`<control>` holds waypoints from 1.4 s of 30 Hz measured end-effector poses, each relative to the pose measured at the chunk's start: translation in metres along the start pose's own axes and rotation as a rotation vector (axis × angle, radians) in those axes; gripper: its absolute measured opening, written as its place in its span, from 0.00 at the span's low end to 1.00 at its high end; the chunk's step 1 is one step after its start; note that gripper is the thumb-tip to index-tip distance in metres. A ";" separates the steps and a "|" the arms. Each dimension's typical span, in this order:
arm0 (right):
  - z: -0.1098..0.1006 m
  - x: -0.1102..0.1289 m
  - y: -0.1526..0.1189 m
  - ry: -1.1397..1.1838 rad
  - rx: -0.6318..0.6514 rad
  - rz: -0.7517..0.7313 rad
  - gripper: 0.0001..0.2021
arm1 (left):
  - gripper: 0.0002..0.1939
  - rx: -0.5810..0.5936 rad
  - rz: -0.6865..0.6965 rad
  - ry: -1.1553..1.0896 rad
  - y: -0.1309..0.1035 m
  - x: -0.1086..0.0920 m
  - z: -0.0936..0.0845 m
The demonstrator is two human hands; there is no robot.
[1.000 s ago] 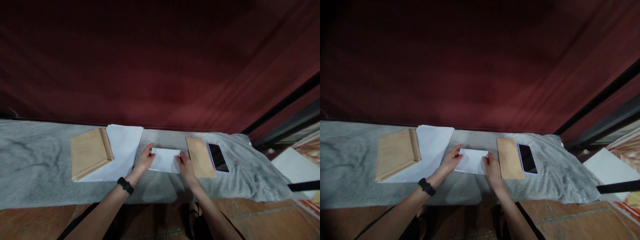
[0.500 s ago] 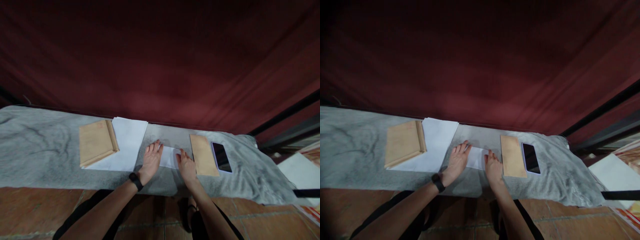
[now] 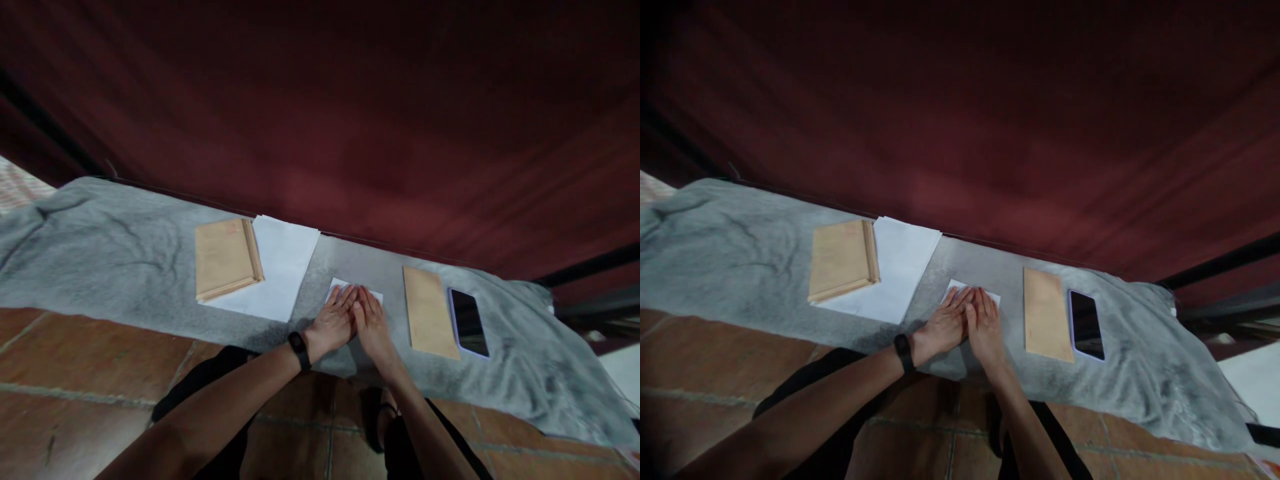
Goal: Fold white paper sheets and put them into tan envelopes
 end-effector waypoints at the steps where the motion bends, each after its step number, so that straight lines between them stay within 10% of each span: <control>1: 0.003 0.002 -0.002 -0.040 0.019 -0.014 0.29 | 0.27 0.013 0.000 0.015 0.000 0.000 0.000; 42: -0.006 -0.029 -0.032 -0.436 -0.086 0.032 0.36 | 0.32 -0.121 -0.339 0.057 -0.013 0.042 -0.011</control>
Point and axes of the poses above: each hand's wrist, its own y-axis towards the middle knuckle, its own z-axis out of the palm, x = y × z, the point moved 4 cm from there along y, towards the middle knuckle, and after that the axes turned 9 degrees about -y, right-handed, at the moved point
